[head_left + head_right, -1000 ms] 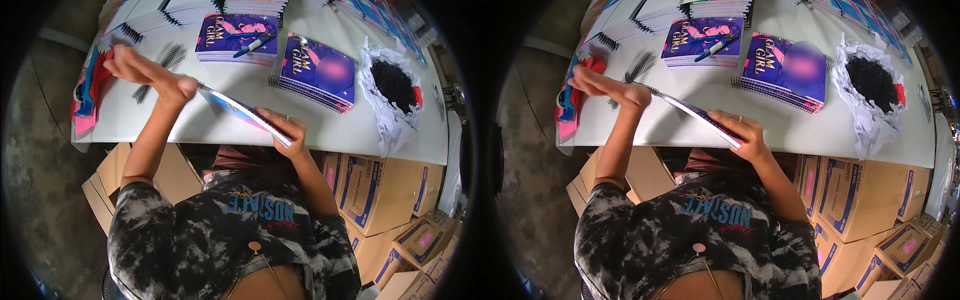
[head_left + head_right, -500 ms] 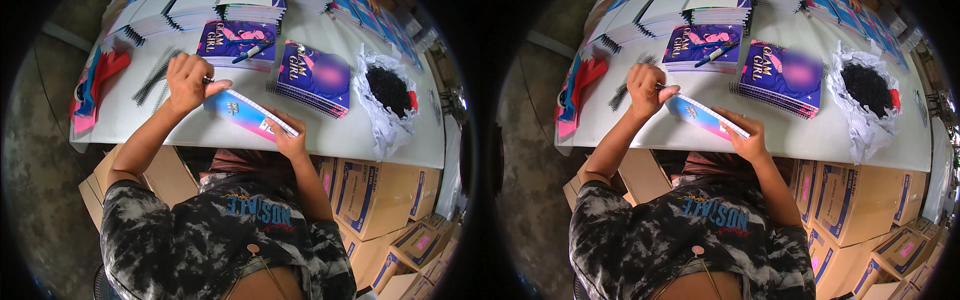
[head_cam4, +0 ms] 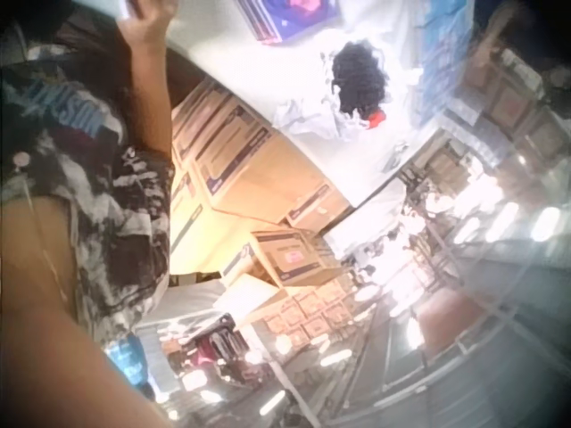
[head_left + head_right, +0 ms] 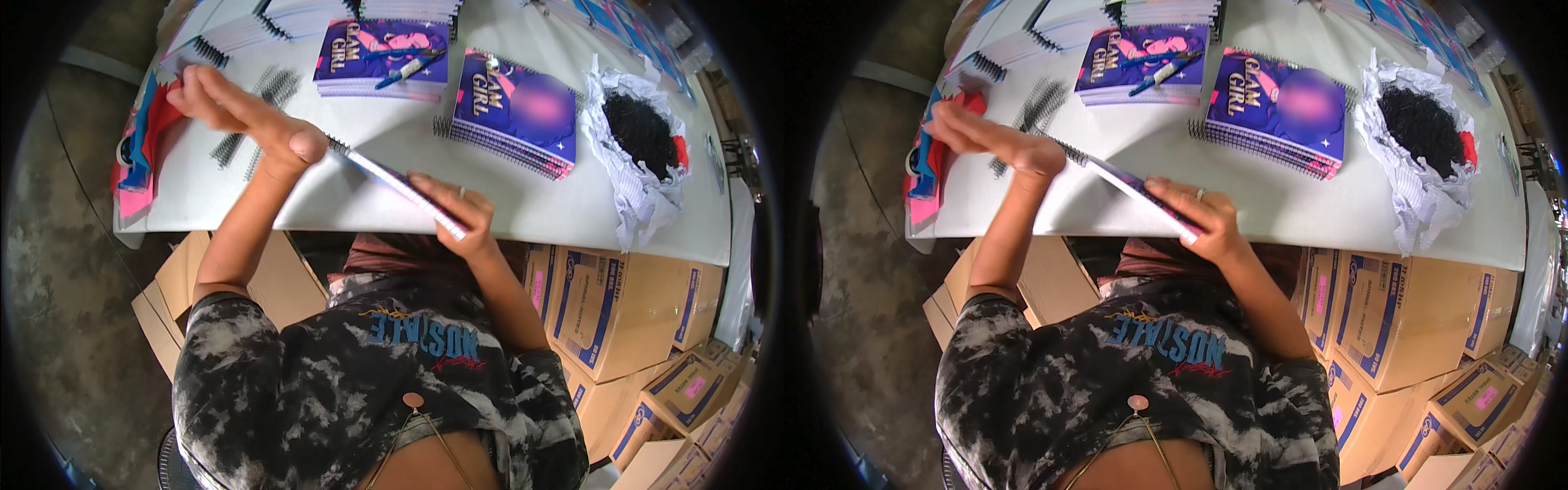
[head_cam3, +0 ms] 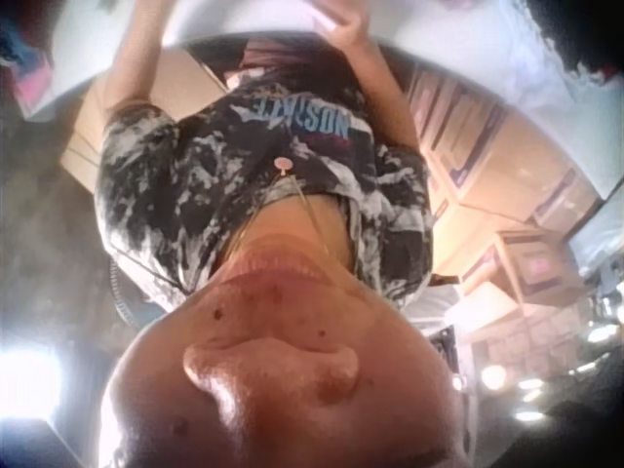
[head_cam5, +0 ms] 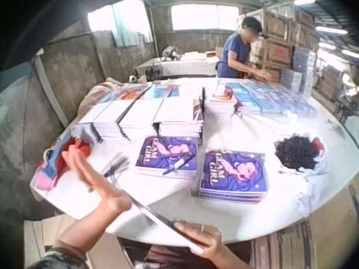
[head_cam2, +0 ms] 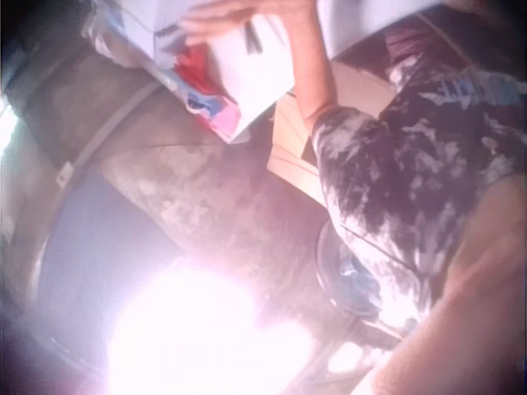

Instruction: The person repeatedly picks up a notebook cover and a spiral binding, inserts the spiral into the cover, and places the assembled notebook on a stack. The person handles multiple notebooks one at a time on a white table.

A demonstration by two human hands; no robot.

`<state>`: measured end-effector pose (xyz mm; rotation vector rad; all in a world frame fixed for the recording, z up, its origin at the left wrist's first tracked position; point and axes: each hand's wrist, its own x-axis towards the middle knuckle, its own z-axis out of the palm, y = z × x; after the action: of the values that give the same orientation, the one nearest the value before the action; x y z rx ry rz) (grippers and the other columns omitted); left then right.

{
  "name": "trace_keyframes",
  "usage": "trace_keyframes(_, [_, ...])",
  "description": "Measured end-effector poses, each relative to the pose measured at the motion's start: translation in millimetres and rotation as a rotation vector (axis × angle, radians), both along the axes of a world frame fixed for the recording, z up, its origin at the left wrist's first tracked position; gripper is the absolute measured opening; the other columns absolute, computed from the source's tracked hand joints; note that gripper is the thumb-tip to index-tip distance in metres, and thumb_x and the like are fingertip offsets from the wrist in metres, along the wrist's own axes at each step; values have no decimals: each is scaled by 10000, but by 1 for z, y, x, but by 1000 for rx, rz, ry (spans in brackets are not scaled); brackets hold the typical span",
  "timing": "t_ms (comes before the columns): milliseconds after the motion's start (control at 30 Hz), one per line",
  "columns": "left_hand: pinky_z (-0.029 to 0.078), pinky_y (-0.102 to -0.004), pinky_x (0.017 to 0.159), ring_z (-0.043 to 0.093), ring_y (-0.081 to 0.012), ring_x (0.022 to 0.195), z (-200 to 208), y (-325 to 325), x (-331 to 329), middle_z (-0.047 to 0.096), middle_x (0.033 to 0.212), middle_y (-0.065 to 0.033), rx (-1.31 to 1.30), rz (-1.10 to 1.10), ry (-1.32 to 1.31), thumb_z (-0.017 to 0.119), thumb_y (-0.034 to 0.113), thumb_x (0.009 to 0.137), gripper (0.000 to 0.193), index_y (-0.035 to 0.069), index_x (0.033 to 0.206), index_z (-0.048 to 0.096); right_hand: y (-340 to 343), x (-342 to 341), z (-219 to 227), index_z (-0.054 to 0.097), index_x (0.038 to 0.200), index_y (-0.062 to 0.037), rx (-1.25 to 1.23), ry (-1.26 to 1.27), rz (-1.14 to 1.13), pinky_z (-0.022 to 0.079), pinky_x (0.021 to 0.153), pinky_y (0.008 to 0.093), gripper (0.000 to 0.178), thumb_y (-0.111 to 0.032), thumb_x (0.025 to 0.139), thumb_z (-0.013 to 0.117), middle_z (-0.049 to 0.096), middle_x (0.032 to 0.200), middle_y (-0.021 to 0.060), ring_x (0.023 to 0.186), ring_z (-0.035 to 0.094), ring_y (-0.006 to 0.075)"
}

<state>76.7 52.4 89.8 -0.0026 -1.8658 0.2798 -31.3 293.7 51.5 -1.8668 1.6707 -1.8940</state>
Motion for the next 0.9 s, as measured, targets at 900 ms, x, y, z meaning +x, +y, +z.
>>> trace_keyframes(900, [27,-597,1031,79,-476,1313,-11,72,-22,133,1392,-337,-99,-181,-199,312,789,728,1090,-92,1356,174,-15,4,-6,613,1060,-3,-18,-52,-114,520,708,310,364,74,706,581,646,986,150,848,653,268])
